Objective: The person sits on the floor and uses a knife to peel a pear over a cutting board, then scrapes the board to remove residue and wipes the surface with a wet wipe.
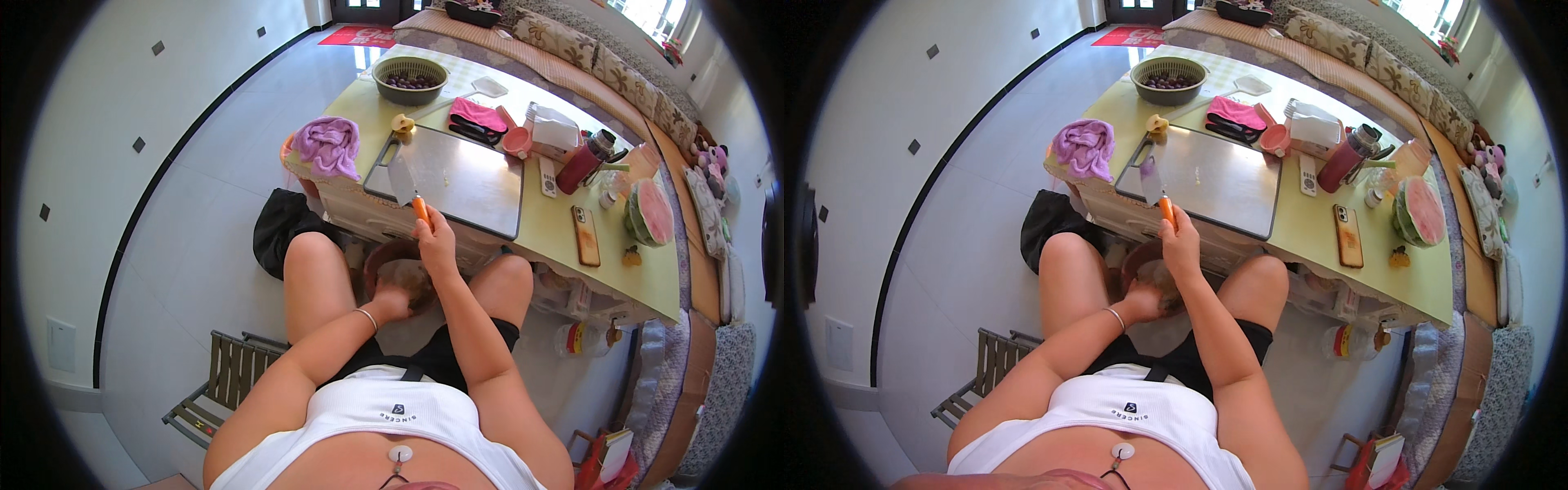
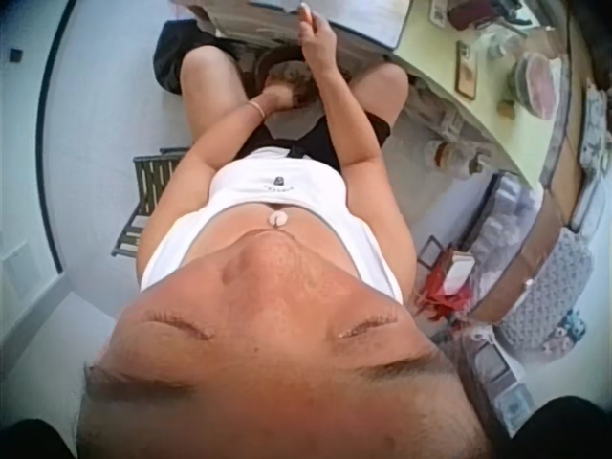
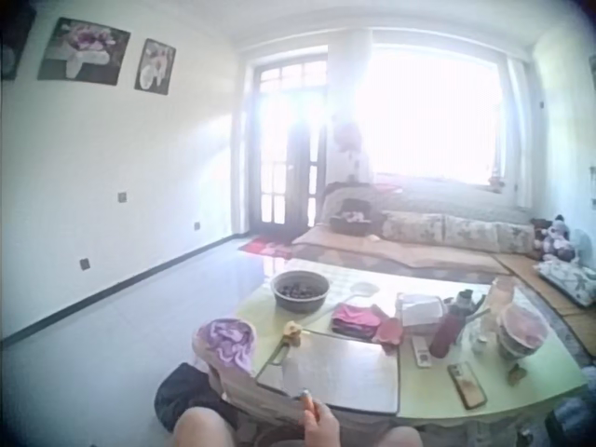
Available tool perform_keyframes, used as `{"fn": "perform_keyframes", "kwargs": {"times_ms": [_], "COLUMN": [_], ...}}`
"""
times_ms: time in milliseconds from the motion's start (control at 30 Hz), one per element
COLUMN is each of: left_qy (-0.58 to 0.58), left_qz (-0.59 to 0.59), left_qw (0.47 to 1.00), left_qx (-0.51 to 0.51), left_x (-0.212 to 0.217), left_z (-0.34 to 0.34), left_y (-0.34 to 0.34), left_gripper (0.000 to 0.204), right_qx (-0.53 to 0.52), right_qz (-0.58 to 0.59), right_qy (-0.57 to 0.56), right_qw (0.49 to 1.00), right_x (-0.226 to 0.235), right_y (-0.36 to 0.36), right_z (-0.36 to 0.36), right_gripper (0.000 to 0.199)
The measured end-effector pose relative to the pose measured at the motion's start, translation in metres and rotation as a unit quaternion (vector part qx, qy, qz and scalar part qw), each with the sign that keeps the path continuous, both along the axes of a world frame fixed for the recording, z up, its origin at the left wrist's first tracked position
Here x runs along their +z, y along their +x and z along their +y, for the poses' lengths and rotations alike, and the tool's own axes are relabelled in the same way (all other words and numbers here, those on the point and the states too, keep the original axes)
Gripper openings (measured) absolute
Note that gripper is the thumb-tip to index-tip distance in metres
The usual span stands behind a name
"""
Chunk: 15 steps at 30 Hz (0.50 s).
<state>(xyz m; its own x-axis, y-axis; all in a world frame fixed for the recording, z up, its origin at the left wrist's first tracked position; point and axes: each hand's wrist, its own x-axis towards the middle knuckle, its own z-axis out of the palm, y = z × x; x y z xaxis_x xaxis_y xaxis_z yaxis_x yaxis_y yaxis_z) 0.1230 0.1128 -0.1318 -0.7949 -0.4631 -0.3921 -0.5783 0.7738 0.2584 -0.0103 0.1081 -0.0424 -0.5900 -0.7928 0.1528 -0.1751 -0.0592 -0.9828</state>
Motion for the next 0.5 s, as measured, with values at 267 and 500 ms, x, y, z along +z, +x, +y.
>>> {"fn": "perform_keyframes", "kwargs": {"times_ms": [267, 500], "left_qy": [0.017, 0.013], "left_qz": [0.03, 0.027], "left_qw": [0.999, 0.999], "left_qx": [-0.003, -0.011], "left_x": [-0.019, -0.006], "left_z": [0.0, 0.003], "left_y": [0.006, 0.001], "left_gripper": [0.051, 0.052], "right_qx": [-0.088, -0.149], "right_qz": [-0.034, 0.262], "right_qy": [0.013, 0.024], "right_qw": [0.995, 0.953], "right_x": [0.003, 0.014], "right_y": [-0.046, -0.118], "right_z": [0.026, 0.027], "right_gripper": [0.038, 0.04]}}
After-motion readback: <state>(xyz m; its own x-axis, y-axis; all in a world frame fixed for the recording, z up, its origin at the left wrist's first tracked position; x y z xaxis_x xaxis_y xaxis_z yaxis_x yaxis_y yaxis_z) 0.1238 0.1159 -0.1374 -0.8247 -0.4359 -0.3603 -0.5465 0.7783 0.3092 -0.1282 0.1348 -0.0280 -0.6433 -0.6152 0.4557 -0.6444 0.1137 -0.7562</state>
